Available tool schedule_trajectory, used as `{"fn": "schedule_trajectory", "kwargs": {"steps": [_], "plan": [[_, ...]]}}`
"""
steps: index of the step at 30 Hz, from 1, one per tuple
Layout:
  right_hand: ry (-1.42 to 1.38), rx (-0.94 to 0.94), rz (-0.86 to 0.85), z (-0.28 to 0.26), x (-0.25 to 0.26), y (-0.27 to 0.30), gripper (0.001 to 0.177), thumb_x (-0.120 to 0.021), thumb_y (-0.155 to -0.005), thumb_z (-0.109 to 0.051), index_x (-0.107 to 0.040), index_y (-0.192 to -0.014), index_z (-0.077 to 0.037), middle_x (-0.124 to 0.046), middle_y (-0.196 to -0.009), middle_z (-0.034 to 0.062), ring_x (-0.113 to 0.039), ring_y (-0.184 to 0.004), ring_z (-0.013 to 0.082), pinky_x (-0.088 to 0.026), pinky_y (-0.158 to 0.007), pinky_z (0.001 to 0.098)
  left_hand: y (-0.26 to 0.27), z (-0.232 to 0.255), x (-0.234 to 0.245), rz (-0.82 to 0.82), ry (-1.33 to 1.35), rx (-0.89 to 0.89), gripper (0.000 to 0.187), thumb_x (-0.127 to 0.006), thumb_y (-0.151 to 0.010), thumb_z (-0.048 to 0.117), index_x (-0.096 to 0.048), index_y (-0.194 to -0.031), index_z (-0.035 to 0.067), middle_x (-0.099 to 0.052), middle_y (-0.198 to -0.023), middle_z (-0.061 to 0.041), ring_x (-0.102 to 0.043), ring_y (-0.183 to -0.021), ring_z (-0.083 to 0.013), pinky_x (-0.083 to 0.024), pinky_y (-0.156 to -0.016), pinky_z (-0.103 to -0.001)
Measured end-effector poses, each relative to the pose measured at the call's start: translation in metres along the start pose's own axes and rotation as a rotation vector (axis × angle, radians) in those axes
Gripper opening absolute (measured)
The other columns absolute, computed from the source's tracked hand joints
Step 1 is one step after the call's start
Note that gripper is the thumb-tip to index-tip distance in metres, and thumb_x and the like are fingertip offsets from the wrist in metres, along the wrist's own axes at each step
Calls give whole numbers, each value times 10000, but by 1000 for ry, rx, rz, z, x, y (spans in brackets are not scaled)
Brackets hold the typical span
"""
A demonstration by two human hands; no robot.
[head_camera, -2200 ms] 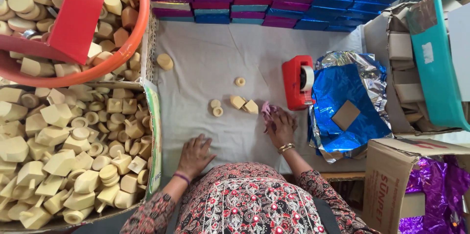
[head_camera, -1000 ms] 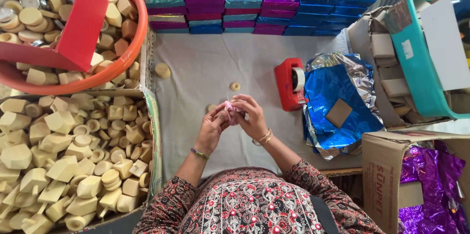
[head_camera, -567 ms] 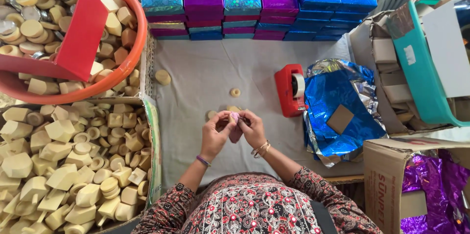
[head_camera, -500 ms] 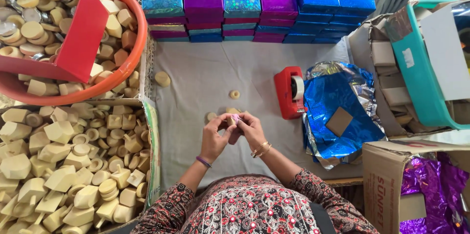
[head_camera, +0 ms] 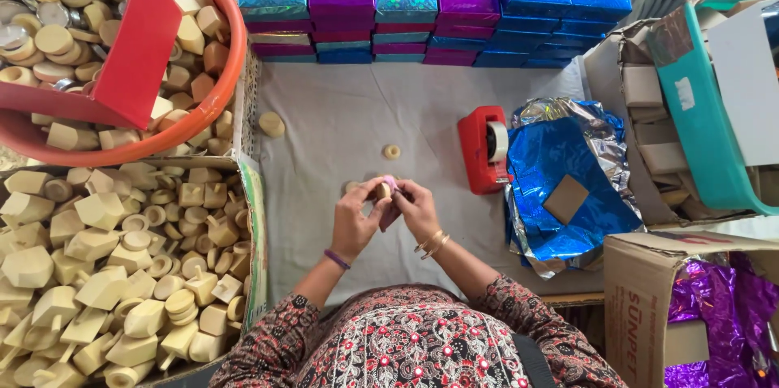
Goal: The person places wooden pieces into a small box, closes it, and wraps it in blue foil paper using a tape dispenser. They then wipe the wooden pieces with a cloth.
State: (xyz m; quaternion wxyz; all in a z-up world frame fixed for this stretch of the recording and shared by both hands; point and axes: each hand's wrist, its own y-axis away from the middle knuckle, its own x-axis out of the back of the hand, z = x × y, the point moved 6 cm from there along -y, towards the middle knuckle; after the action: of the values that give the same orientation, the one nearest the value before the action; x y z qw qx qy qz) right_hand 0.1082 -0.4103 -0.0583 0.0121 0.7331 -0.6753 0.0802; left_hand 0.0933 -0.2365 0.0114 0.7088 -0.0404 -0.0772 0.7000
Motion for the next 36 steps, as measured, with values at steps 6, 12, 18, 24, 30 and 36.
{"fn": "schedule_trajectory", "kwargs": {"steps": [6, 12, 18, 24, 30, 36], "plan": [[-301, -228, -56, -11, -12, 2, 247, -673, -1018, -94, -696, -1228, 35, -667, -1160, 170, -687, -978, 216, -580, -839, 347, -5, -11, 6, 40, -18, -53, 366, -752, -930, 209, -699, -1231, 9, -742, -1056, -92, -728, -913, -174, -599, -814, -306], [580, 641, -149, -108, -18, 11, 500, -684, -867, -23, -592, -1356, 14, -615, -1274, 223, -661, -1105, 385, -573, -892, 412, 4, -76, -7, 13, 721, 426, 289, -666, -1012, 153, -711, -1235, -24, -747, -1060, -51, -695, -896, -108, -588, -822, -280], [170, 101, -117, -61, -14, 0, 339, -625, -918, -22, -645, -1257, -6, -706, -1001, 159, -701, -815, 299, -583, -707, 374, 5, 8, 12, 56, 63, 5, 359, -727, -918, 72, -679, -1266, 2, -747, -1132, -94, -712, -1024, -157, -577, -902, -307], [-594, -402, -132, -12, -25, 6, 247, -540, -1073, -137, -689, -1162, 39, -726, -910, 95, -698, -730, 156, -580, -660, 291, 8, 22, 17, 14, -304, -274, 462, -742, -856, 55, -661, -1310, 41, -724, -1193, -137, -694, -1074, -226, -567, -925, -337], [312, 521, -112, -107, -13, 3, 295, -647, -901, 55, -686, -1188, 1, -658, -1185, 175, -681, -976, 235, -563, -850, 341, 12, -49, 7, 0, 569, 345, 331, -684, -980, 138, -688, -1283, 6, -741, -1083, -68, -710, -943, -138, -592, -869, -320], [397, 703, -246, -102, -11, 13, 229, -668, -928, 31, -693, -1153, -4, -644, -1203, 166, -714, -934, 232, -593, -827, 319, 17, -21, 6, -37, 584, 358, 337, -691, -982, 159, -695, -1268, -19, -748, -1082, -63, -710, -948, -131, -592, -880, -309]]}}
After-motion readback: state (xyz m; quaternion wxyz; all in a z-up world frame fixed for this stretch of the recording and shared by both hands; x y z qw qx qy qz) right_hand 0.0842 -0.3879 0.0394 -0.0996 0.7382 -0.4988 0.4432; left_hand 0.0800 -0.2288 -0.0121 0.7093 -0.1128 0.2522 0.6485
